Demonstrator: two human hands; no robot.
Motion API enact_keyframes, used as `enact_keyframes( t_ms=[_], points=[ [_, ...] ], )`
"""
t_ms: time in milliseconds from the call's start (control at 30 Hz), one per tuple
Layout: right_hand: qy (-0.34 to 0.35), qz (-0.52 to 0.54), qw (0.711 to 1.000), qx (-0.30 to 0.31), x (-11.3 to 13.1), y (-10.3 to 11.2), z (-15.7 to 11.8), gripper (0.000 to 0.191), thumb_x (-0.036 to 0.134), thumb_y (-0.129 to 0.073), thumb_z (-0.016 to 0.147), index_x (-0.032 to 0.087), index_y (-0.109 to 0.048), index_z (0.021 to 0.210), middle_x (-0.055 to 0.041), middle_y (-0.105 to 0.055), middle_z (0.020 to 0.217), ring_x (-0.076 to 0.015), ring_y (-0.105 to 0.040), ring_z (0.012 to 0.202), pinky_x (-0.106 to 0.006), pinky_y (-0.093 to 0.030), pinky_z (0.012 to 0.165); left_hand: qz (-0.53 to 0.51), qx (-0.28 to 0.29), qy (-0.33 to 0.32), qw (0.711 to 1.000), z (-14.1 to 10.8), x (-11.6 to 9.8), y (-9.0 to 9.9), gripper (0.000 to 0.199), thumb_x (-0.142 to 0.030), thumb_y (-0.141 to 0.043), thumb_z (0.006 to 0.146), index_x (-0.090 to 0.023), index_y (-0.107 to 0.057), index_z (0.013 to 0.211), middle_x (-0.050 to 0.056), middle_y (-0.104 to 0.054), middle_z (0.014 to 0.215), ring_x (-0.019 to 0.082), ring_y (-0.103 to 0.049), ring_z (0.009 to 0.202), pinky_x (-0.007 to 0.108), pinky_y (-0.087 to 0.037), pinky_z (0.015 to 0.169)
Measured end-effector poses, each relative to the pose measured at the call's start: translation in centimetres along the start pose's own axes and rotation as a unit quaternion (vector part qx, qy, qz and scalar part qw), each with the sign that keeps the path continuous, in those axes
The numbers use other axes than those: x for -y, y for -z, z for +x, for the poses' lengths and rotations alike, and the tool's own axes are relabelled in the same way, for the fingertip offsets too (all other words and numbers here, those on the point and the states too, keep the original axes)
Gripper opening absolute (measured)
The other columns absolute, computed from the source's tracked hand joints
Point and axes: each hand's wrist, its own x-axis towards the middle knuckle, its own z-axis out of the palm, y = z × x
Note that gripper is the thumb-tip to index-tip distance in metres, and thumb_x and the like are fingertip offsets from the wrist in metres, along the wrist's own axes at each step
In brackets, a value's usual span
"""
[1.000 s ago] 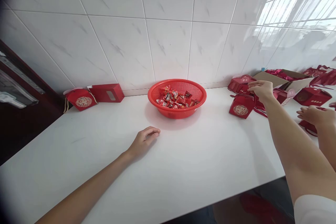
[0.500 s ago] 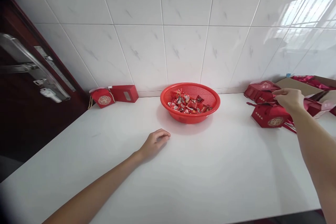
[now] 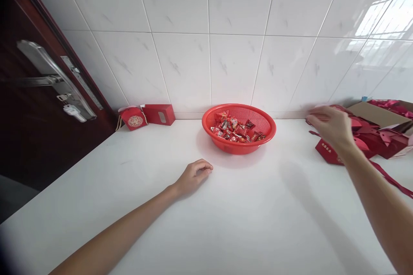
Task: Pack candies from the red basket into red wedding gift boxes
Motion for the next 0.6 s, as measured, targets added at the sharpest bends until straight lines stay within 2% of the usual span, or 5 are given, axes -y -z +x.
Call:
enact_keyframes(
  t_ms=[100,233,300,367,600],
  points=[
    [0.075,0.149,0.974,0.154,5.4,-0.8,-4.9,0.015,0.03,-0.065,0.085,0.02,-0.072,0.095,-0.0081,-0.076,0.092,-0.0196,-0.073,0.082,-0.036,-0.058,0.082,-0.003,-0.002,0.006,1.0,0.0,-0.1,0.0,0.019,-0.032,-0.056,0.088,-0.021,-0.072,0.087,0.006,-0.072,0.099,0.022,-0.068,0.094,0.033,-0.055,0.084],
    [0.219,0.286,0.819,0.447,11.8,-3.3,-13.4,0.014,0.022,-0.06,0.088,0.021,-0.072,0.097,-0.0046,-0.076,0.091,-0.0167,-0.07,0.076,-0.028,-0.058,0.072,-0.007,-0.003,0.008,1.0,0.1,0.1,0.1,0.019,-0.032,-0.057,0.086,-0.021,-0.072,0.085,0.007,-0.073,0.098,0.023,-0.068,0.094,0.033,-0.055,0.084],
    [0.273,0.326,0.733,0.531,13.8,-5.2,-17.4,0.023,0.017,-0.058,0.086,0.02,-0.073,0.103,-0.0053,-0.076,0.097,-0.0148,-0.068,0.075,-0.026,-0.056,0.074,-0.011,-0.006,0.01,1.0,0.1,0.2,0.2,0.019,-0.032,-0.058,0.086,-0.021,-0.073,0.085,0.007,-0.074,0.098,0.023,-0.068,0.094,0.034,-0.056,0.083],
    [0.304,0.329,0.677,0.584,15.1,-7.4,-20.6,0.027,0.013,-0.058,0.083,0.015,-0.074,0.105,-0.0065,-0.074,0.092,-0.0126,-0.064,0.067,-0.024,-0.054,0.07,-0.015,-0.012,0.015,1.0,0.1,0.1,0.2,0.018,-0.032,-0.058,0.086,-0.021,-0.073,0.086,0.007,-0.074,0.1,0.023,-0.069,0.094,0.034,-0.056,0.084],
    [0.272,0.382,0.665,0.582,17.1,-11.7,-25.5,0.02,0.012,-0.063,0.08,0.014,-0.077,0.095,-0.0038,-0.069,0.083,-0.0113,-0.059,0.067,-0.019,-0.05,0.069,-0.03,-0.038,0.035,0.998,-0.1,0.2,1.0,0.016,-0.029,-0.061,0.085,-0.02,-0.075,0.088,0.007,-0.076,0.099,0.022,-0.07,0.093,0.033,-0.057,0.084]
  ],
)
